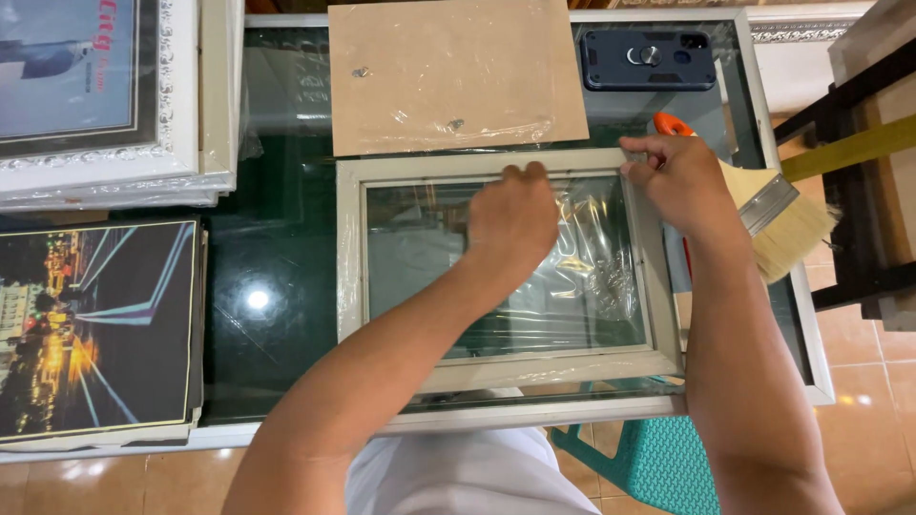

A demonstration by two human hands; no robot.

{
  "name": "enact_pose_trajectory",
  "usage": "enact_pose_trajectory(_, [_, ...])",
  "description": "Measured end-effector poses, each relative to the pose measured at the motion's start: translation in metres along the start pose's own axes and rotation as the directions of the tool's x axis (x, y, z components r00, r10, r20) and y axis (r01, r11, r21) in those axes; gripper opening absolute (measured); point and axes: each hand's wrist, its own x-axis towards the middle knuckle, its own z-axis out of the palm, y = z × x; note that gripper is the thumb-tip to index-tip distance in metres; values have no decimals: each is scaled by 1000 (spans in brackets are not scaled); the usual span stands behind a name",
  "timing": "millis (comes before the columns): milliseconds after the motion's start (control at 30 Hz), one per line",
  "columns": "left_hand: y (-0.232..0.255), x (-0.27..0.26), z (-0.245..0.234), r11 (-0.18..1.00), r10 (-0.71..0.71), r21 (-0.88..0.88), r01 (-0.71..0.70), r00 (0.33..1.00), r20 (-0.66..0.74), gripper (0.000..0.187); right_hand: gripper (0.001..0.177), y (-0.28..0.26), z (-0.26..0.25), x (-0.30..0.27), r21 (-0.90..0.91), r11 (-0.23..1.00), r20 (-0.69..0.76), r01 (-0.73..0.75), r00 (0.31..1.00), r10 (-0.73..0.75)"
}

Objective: Cleaning and preparing the glass of a picture frame using a cloth and a brush.

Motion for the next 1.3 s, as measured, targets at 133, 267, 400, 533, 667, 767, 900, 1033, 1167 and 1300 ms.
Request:
enact_pose_trajectory(133, [35, 20, 47, 989, 134, -41, -143, 976, -172, 19, 34, 8, 0, 7, -10, 1000, 2, 0, 1000, 0])
enact_pose_trajectory(267, [54, 34, 71, 960, 270, 50, -276, 864, -425, 16, 35, 16, 0, 11, -70, 995, 7, 66, 998, -65])
enact_pose_trajectory(400, [51, 45, 77, 925, 379, 99, -366, 896, -230, 25, 35, 31, 3, 17, -78, 994, 3, 75, 997, -75])
enact_pose_trajectory(533, [47, 18, 41, 879, 472, 16, -476, 875, 107, 31, 36, 20, 4, 12, -32, 999, -4, 33, 999, -33])
enact_pose_trajectory(667, [55, -47, 19, 779, 627, -80, -622, 776, 71, 26, 36, 18, 2, 9, -61, 998, 17, 24, 1000, -23])
enact_pose_trajectory(767, [51, -69, 21, 715, 692, -122, -688, 721, -10, 23, 36, 13, 1, 8, -61, 998, 18, 22, 1000, -21])
enact_pose_trajectory(900, [31, -73, -12, 659, 752, -176, -731, 638, 167, 34, 38, 11, 2, 7, -95, 995, 35, 33, 999, -30])
enact_pose_trajectory(1033, [-37, -89, -52, 672, 738, -122, -731, 646, 197, 35, 37, 3, 2, 4, -70, 997, 22, 23, 1000, -21])
enact_pose_trajectory(1167, [-97, -116, -121, 870, 401, -36, -492, 663, 632, 64, 37, -18, -2, -3, -33, 992, 43, -119, 992, 120])
enact_pose_trajectory(1300, [-155, -149, -124, 986, 169, -74, -152, 905, 390, 39, 41, -1, 3, 2, -207, 976, 0, -70, 997, 72])
